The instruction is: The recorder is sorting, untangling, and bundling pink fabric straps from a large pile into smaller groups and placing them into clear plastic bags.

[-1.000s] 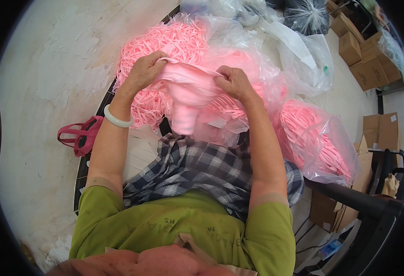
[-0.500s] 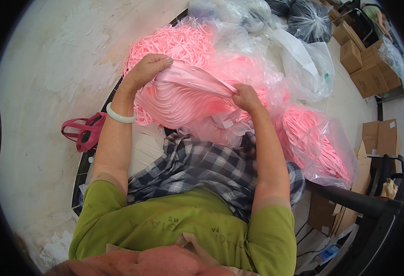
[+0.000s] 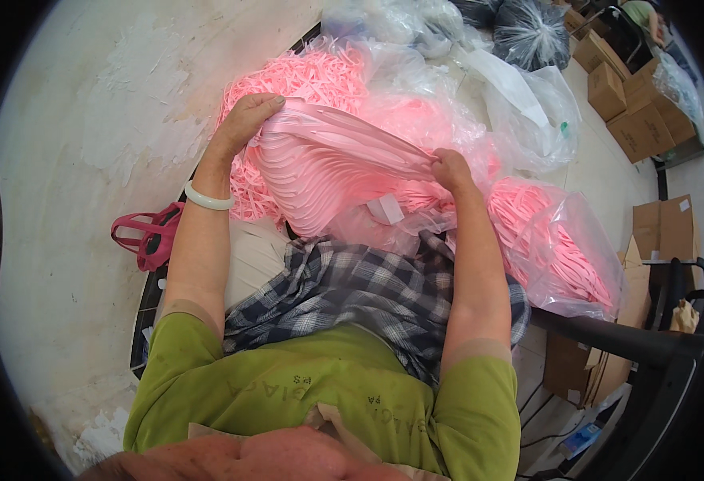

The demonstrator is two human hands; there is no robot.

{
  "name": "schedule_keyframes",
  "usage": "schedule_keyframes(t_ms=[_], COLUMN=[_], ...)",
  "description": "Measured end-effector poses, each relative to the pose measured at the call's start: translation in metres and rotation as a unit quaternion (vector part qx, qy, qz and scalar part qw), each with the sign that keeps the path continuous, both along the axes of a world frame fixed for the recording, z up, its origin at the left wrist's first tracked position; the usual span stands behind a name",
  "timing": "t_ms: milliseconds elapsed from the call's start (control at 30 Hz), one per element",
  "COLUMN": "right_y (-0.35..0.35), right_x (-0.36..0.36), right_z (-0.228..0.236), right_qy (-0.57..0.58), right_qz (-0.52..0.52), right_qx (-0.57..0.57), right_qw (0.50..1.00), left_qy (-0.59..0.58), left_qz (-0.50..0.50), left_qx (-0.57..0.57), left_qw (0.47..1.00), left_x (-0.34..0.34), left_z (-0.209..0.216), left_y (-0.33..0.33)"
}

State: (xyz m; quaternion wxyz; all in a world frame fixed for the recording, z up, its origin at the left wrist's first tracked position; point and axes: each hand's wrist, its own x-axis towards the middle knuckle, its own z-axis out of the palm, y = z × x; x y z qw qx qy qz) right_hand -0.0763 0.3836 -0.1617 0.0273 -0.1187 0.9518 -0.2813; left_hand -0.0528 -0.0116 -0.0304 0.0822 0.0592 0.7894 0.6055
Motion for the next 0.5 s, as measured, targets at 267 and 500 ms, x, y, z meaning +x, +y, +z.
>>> schedule_keyframes(t_ms=[267,500], right_y=[0.042,0.045], right_x=[0.003,0.101], right_z=[0.144,0.322], right_qy=[0.211,0.475], right_qz=[-0.014,0.004], right_qx=[-0.180,-0.095], right_qw=[0.961,0.875], left_qy=[0.217,0.431], left_qz=[0.072,0.145], left_qx=[-0.114,-0.135], left_qw=[0.967,0.880], left_x=[0.007,0.069], left_z=[0.055,0.190], left_y=[-0.014,-0.035])
